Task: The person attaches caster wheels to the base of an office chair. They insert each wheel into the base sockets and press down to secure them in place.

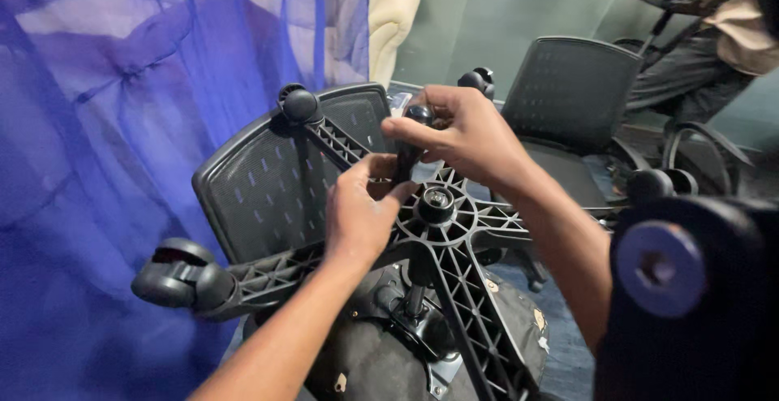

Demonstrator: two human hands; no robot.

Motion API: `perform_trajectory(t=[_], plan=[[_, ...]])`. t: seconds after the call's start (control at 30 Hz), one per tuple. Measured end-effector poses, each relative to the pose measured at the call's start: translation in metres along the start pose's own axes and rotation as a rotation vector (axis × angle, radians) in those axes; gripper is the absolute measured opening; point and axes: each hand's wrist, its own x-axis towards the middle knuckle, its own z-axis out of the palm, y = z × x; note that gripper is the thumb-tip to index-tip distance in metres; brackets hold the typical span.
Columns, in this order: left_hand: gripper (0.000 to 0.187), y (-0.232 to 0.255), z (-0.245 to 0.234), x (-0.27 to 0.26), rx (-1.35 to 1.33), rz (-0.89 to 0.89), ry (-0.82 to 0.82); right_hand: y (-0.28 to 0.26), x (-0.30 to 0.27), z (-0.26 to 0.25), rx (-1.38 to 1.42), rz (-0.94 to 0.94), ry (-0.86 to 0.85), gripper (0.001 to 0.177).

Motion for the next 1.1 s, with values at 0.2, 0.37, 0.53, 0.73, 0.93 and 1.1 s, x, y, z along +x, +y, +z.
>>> perform_trajectory(t=[0.2,0.37,0.53,0.73,0.93,1.1], plan=[[0.031,-0.024,-0.003,0.017,-0.286,-0.003,-0.216,0.026,0.005,-0.014,0.412,-0.448,-0.314,0.045],[0.032,-0.029,-0.004,0.013,-0.13,0.023,-0.158,0.03,0.002,-0.005,0.379,-0.306,-0.172,0.052],[0.032,-0.024,0.003,0.014,0.116,-0.013,0.034,0.02,0.0,0.014,0.068,-0.245,0.036,0.05],[0.037,0.001,0.002,0.018,0.025,0.104,0.047,0.015,0.005,-0.017,0.278,-0.47,-0.18,0.035],[0.025,0.031,-0.001,0.03,-0.129,0.216,-0.142,0.009,-0.001,-0.047,0.441,-0.348,-0.055,0.032],[0.025,0.039,0.003,0.03,-0.196,0.086,-0.284,0.014,-0.016,-0.046,0.435,-0.231,0.029,0.032]])
